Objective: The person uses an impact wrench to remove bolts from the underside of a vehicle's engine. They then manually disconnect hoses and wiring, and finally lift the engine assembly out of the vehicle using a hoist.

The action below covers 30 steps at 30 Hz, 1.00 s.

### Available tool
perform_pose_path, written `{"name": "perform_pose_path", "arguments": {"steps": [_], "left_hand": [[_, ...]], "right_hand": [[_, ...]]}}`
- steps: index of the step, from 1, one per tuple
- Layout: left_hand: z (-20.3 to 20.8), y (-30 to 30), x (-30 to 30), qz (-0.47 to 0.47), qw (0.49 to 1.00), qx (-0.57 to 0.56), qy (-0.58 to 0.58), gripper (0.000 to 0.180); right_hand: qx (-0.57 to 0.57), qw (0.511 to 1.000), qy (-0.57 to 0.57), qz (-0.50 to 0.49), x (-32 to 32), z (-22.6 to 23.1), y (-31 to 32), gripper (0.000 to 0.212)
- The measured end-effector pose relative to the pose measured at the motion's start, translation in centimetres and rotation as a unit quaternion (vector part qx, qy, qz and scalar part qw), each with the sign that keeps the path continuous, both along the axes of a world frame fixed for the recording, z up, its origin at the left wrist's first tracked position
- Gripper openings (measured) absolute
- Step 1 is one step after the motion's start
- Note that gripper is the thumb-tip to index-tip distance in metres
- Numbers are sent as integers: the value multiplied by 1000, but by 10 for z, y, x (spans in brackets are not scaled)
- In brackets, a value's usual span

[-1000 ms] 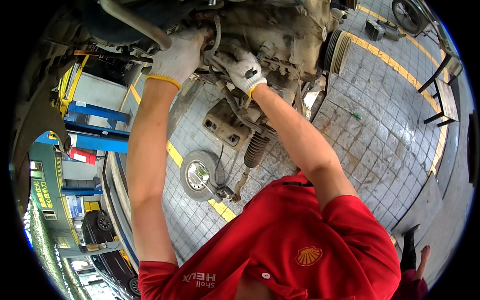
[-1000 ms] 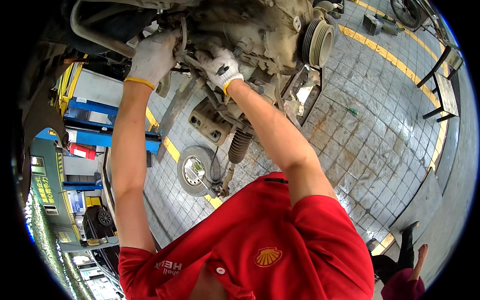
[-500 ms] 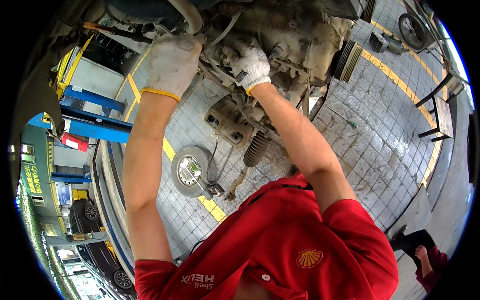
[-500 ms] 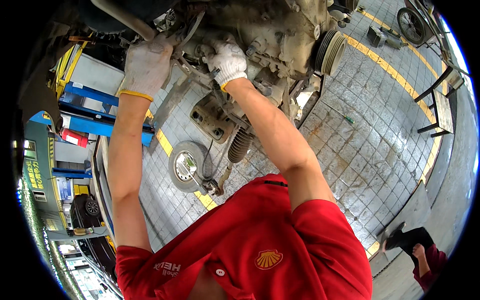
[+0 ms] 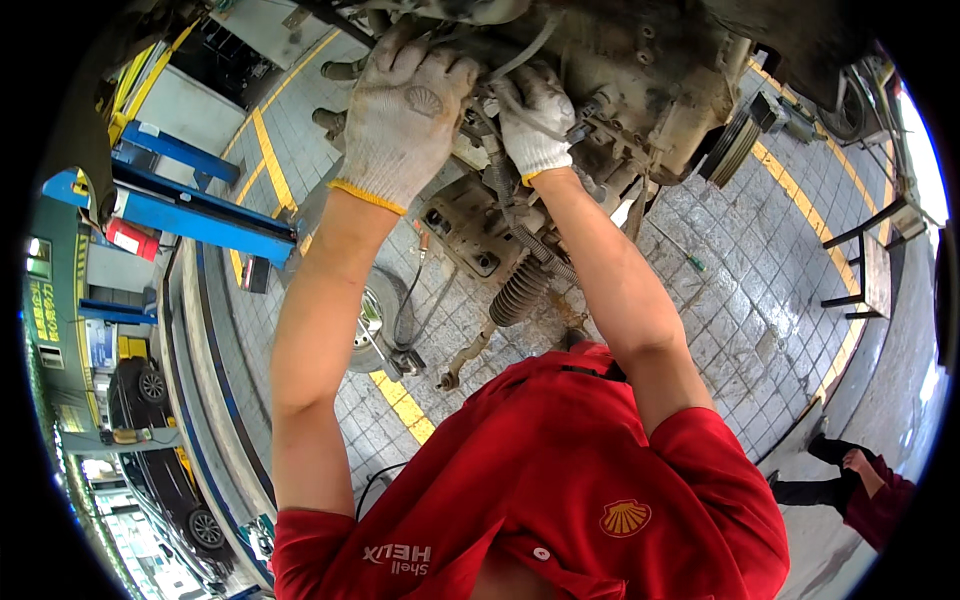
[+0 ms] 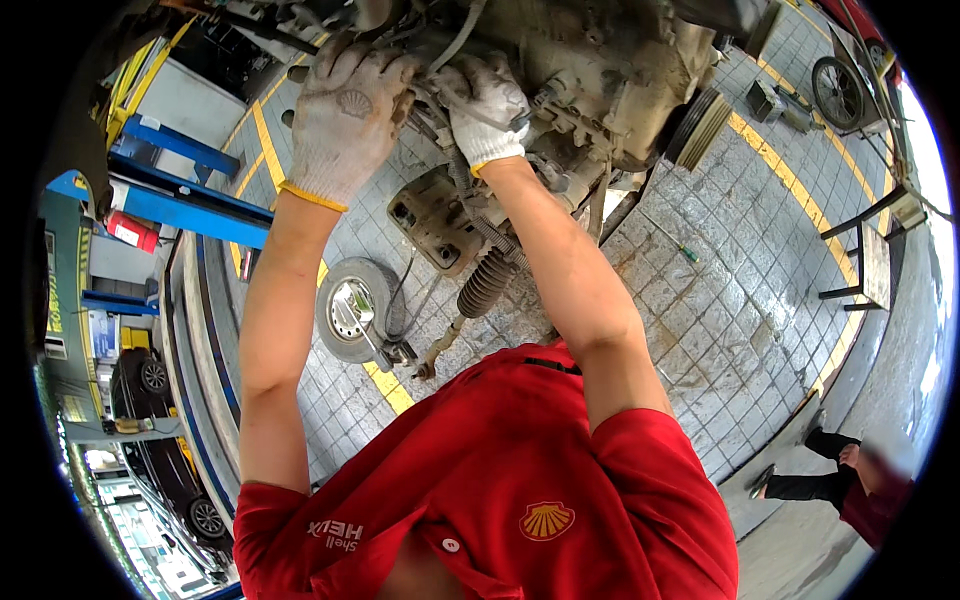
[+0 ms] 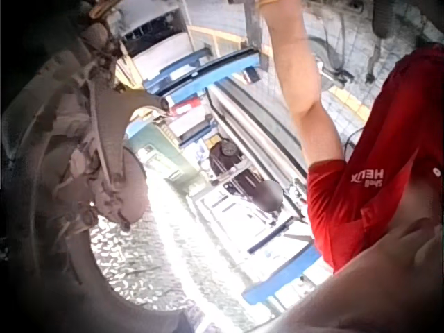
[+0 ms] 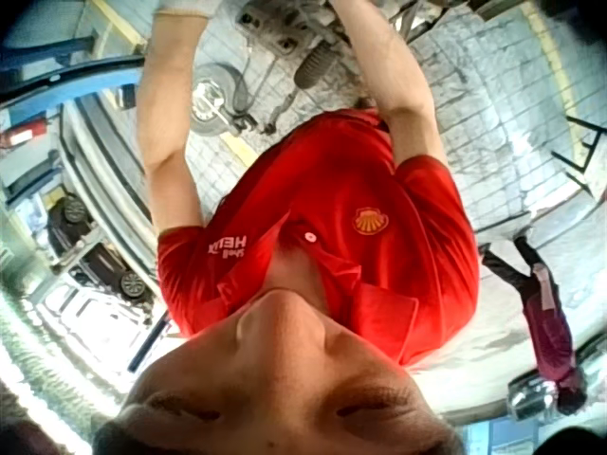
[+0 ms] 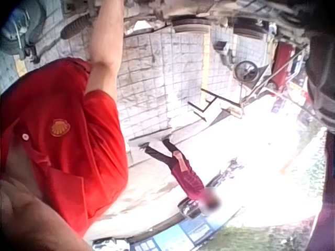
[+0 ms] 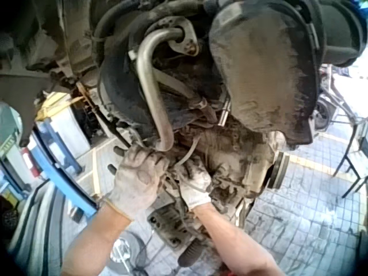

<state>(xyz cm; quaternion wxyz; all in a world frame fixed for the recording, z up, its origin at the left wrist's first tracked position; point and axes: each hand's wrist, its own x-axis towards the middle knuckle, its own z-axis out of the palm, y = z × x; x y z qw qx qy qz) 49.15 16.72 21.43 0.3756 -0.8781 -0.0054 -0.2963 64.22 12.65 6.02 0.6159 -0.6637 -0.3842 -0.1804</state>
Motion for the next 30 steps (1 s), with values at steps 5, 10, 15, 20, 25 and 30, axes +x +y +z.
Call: {"name": "perform_pose_path", "arguments": {"steps": [5, 10, 15, 20, 25, 30], "left_hand": [[-27, -15, -43, -32, 982, -148, -113, 28], [-105, -36, -107, 68, 927, -353, -105, 27], [-190, -29, -133, 143, 867, -467, -95, 36], [-212, -35, -111, 187, 835, -512, -68, 57], [-218, -36, -101, 122, 847, -499, -136, 44], [-217, -41, -101, 79, 834, -513, -184, 41]], "right_hand": [[16, 1000, 0, -2, -7, 11, -7, 28], [-125, 987, 52, -88, -18, 17, 1, 39], [-87, 987, 130, 36, -14, 18, -1, 46], [-66, 990, 125, -18, 6, -1, 3, 45], [-146, 981, 92, -87, -16, 28, -10, 63], [-190, 979, -43, -65, 18, 6, -9, 51]]}}
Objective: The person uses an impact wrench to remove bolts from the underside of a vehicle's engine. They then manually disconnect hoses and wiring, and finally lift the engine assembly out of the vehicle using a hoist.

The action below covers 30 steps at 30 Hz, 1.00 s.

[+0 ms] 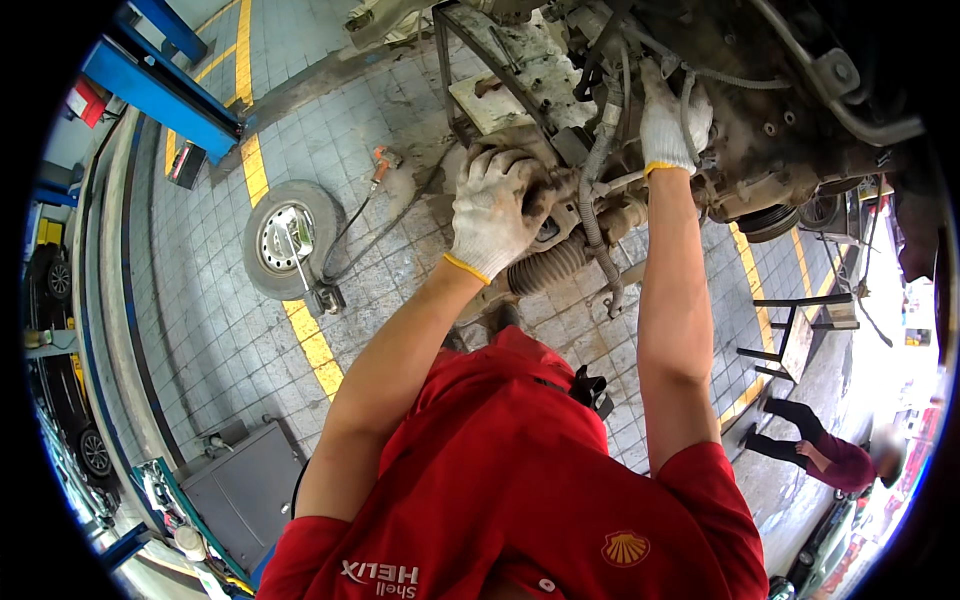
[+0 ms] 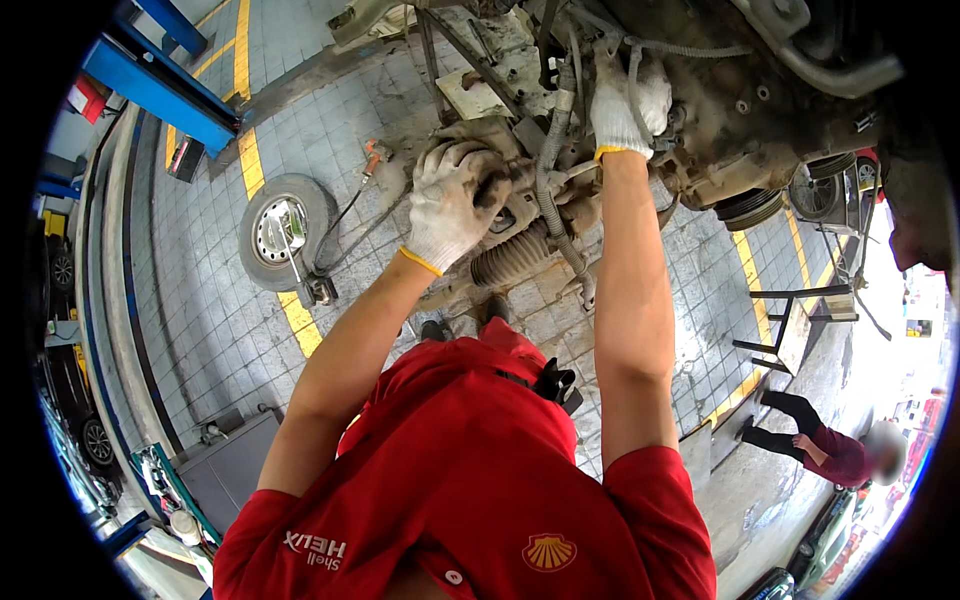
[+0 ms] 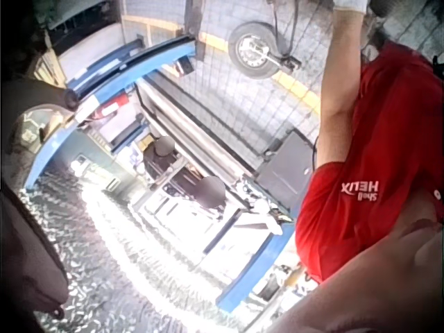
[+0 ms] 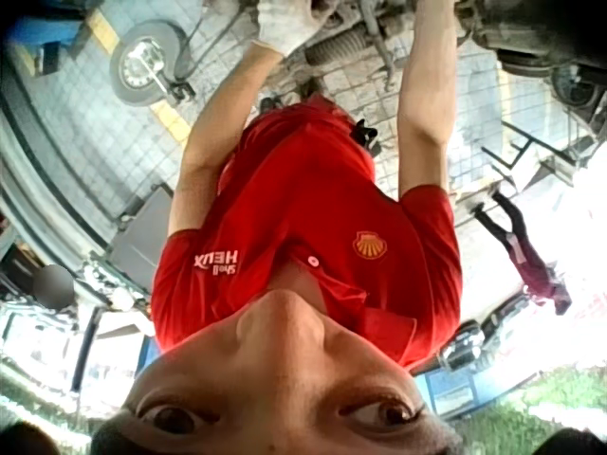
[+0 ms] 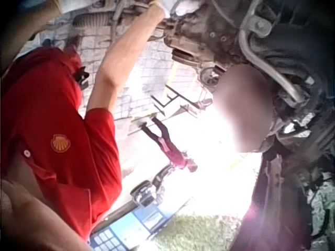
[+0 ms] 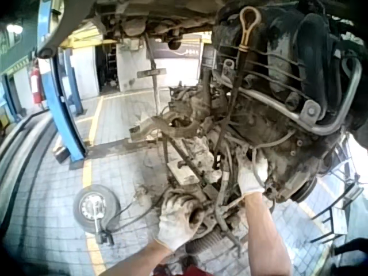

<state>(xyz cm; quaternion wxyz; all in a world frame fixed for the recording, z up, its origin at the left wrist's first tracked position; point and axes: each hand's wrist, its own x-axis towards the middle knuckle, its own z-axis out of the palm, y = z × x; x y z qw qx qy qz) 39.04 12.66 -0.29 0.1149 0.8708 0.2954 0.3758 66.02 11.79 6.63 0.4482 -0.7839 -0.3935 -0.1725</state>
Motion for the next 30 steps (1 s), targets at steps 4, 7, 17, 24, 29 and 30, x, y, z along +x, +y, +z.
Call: {"name": "perform_pose_path", "arguments": {"steps": [4, 7, 17, 24, 29, 30], "left_hand": [[-3, 5, -3, -14, 999, 6, -46, 39], [-5, 4, -3, -10, 999, -1, -43, 38], [0, 6, -3, -6, 996, -13, -84, 31], [-2, 6, -5, -14, 996, -21, -87, 31], [-5, 8, -6, -10, 995, -23, -92, 32], [-6, 9, -6, -9, 996, -22, -88, 32]], "right_hand": [[-88, 996, 10, -20, 1, 2, -1, 36], [-105, 992, 64, -19, -4, 7, -11, 36], [-123, 988, 52, -80, -22, 31, -8, 77], [-264, 902, -303, -154, -7, -11, -1, 61], [-332, 810, -443, -193, 9, -31, 3, 80], [-339, 785, -475, -206, 10, -33, 3, 74]]}}
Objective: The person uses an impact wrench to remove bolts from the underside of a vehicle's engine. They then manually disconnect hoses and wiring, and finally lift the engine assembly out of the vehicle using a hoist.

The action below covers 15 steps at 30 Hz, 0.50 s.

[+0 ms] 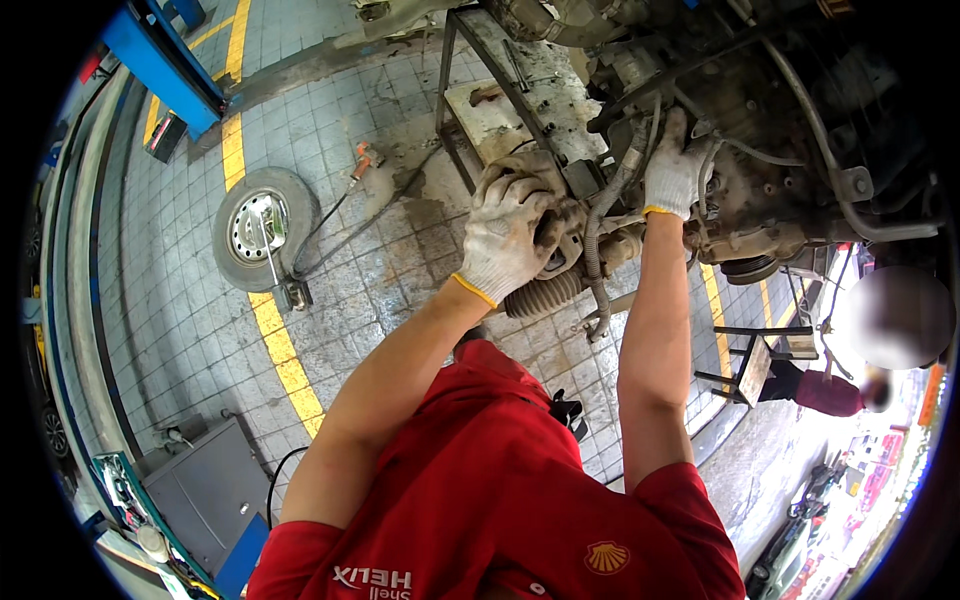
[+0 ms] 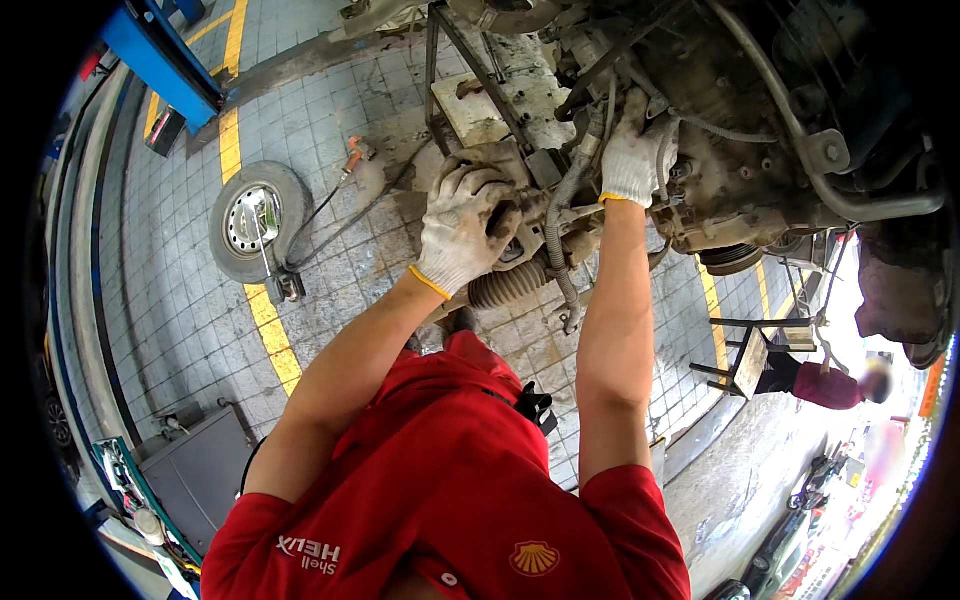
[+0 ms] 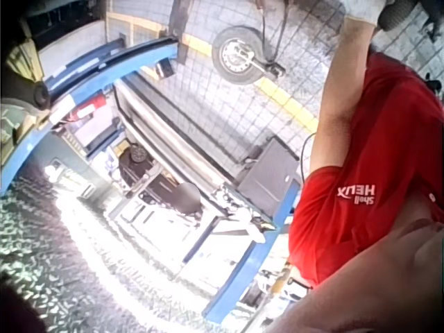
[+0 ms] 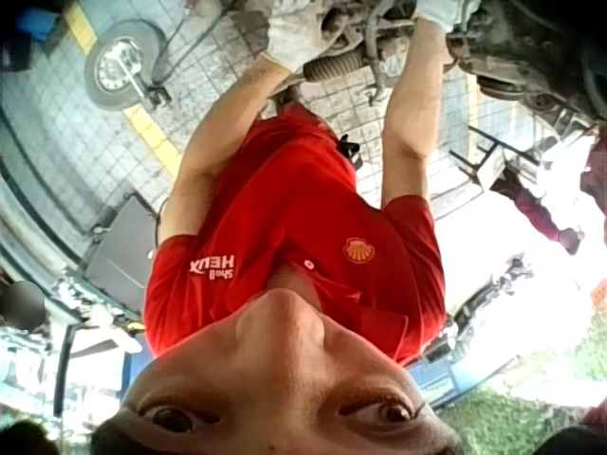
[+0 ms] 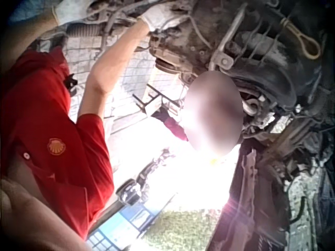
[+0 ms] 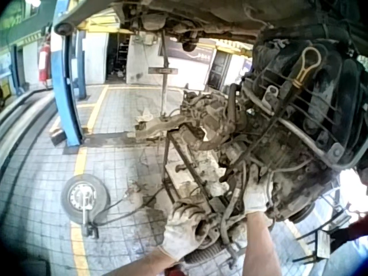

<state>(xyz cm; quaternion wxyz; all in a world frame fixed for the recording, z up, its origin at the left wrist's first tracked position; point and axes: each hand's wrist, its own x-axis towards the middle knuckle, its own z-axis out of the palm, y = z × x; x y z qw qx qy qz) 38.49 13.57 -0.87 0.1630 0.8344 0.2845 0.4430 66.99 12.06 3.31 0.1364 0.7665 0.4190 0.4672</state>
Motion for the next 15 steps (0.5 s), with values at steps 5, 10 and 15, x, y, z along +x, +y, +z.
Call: {"name": "perform_pose_path", "arguments": {"steps": [5, 10, 15], "left_hand": [[0, -2, 3, -9, 1000, 1, -4, 32], [-3, 1, -2, 0, 1000, 2, -11, 31], [-4, -3, 4, -16, 1000, -7, -24, 30]], "right_hand": [[377, 767, 490, 172, 17, -1, 5, 70], [316, 812, 490, 29, -63, 64, 0, 66], [313, 873, 356, 111, -10, 34, -8, 78]]}}
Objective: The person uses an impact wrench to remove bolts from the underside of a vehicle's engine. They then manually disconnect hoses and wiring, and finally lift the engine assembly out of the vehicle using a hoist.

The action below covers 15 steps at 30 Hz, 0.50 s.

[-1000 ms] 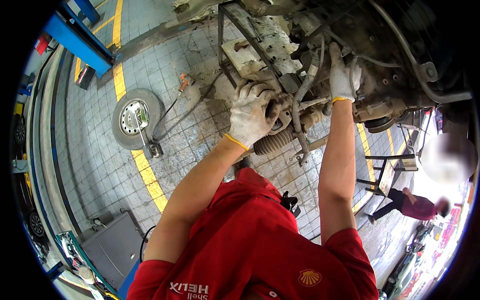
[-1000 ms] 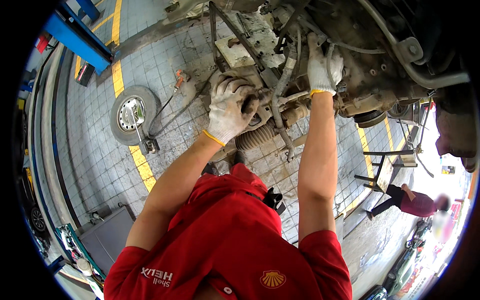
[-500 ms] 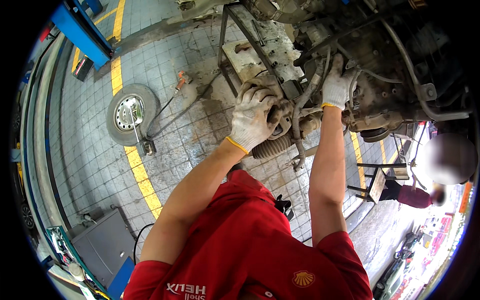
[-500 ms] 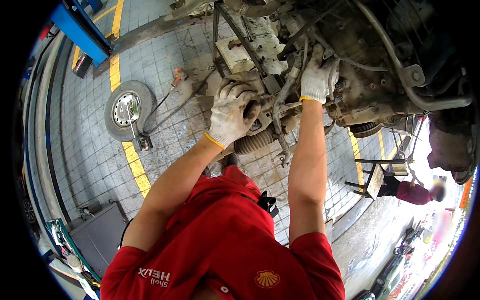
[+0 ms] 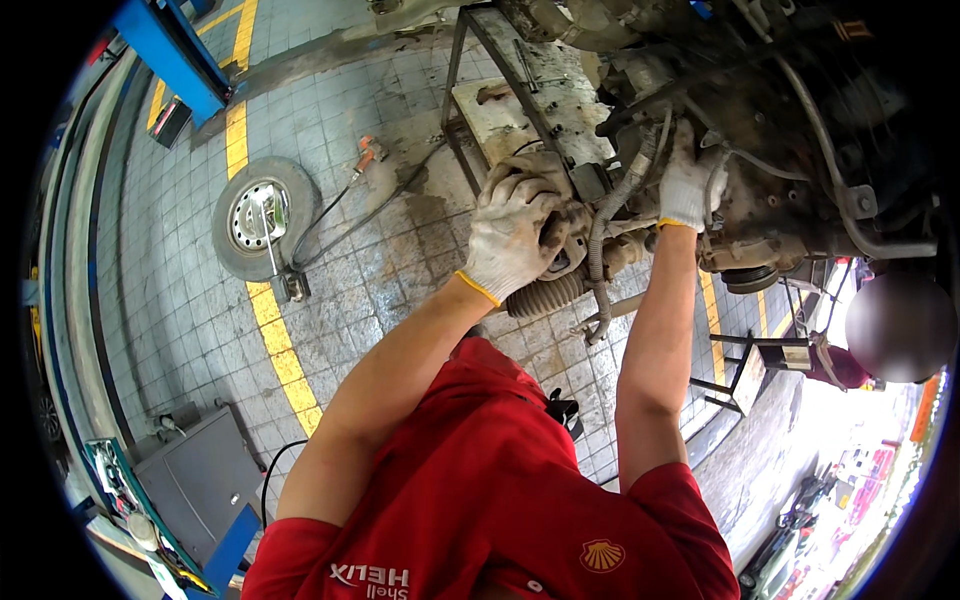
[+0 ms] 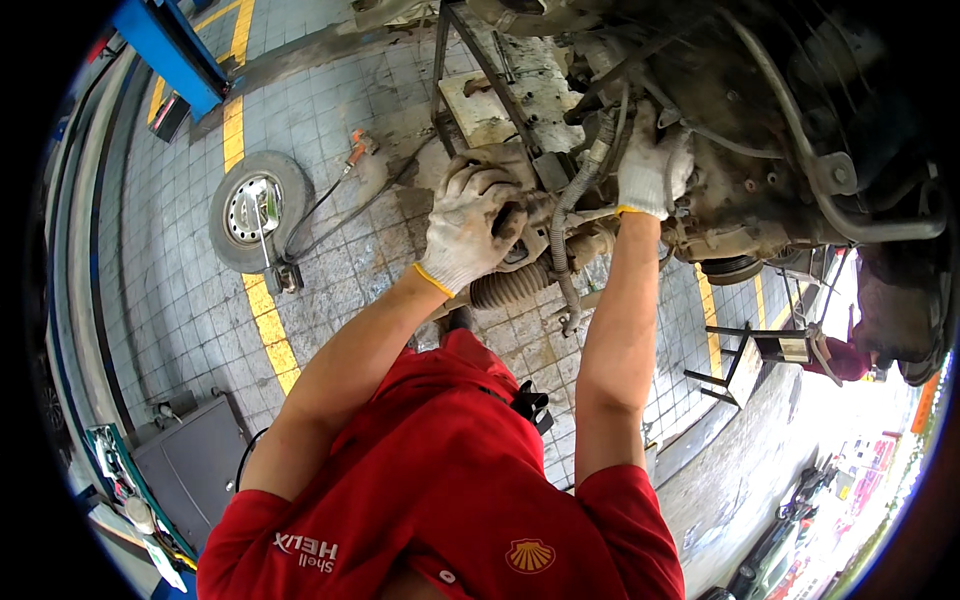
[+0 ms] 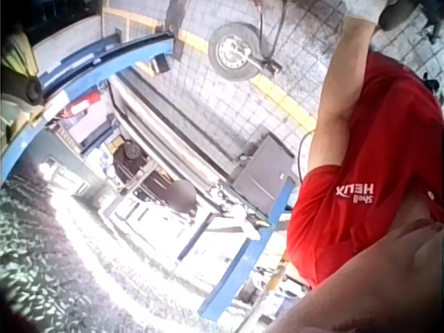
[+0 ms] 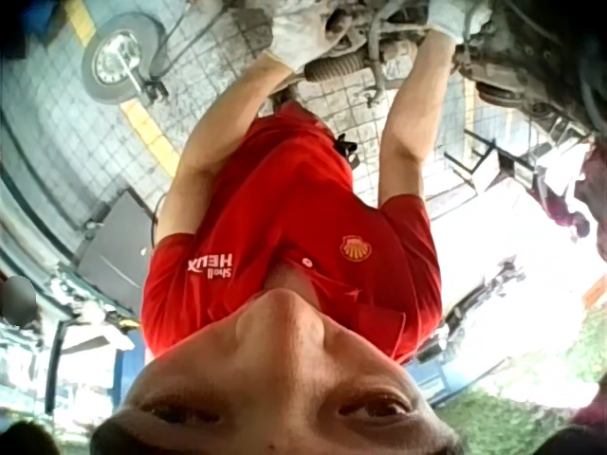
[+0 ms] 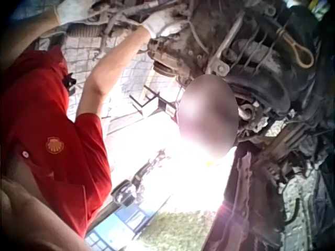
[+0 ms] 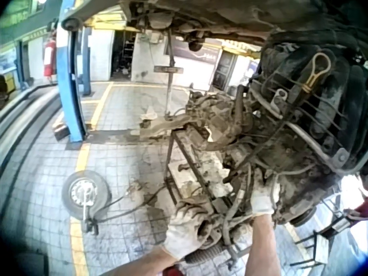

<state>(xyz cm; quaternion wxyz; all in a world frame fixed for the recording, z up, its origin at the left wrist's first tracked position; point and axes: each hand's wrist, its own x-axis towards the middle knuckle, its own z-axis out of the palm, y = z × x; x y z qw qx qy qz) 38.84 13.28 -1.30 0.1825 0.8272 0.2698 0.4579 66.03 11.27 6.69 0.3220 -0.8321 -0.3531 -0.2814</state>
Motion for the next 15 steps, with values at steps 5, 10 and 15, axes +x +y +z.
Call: {"name": "perform_pose_path", "arguments": {"steps": [5, 10, 15], "left_hand": [[2, 4, -5, 14, 1000, -9, -9, 33], [2, 2, -5, 35, 999, -20, -19, 32], [-3, 0, -7, 29, 998, -54, 13, 33]], "right_hand": [[-41, 987, 148, -38, -31, 27, 3, 73], [-7, 998, 67, -17, -28, 11, 2, 81], [45, 993, 94, 51, -21, 6, 5, 75]]}}
